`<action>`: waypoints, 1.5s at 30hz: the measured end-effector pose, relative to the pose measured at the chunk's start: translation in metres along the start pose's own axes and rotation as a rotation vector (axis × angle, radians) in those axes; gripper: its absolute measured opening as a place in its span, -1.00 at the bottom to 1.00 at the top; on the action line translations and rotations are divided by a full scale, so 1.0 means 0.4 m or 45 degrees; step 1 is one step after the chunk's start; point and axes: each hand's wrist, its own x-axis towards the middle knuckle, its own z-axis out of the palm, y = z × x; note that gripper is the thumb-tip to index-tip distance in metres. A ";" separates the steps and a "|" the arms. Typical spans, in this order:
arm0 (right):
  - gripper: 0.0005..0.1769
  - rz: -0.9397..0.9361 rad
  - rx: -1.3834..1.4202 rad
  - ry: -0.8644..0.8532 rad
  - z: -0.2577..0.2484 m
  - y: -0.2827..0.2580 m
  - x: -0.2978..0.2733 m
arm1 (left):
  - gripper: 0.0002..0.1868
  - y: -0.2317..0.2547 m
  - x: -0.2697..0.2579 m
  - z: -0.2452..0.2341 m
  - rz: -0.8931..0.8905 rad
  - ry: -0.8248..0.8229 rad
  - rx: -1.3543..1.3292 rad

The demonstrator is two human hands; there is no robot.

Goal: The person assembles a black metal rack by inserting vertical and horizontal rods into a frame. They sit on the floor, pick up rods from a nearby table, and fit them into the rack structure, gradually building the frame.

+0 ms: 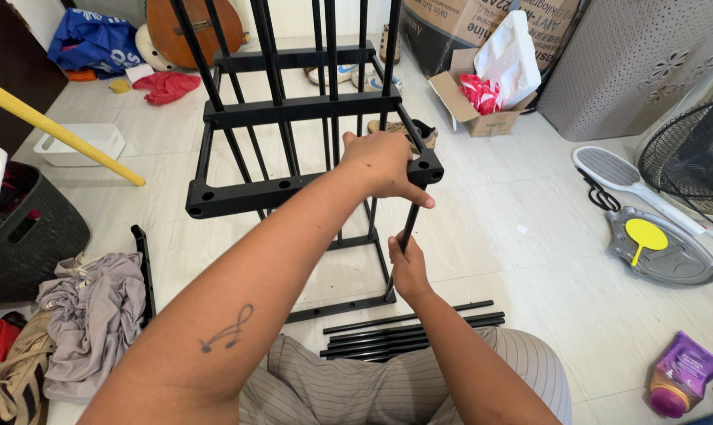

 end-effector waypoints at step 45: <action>-0.76 0.036 -0.338 -0.247 -0.029 -0.015 0.111 | -0.36 -0.053 0.039 0.044 0.228 0.261 0.281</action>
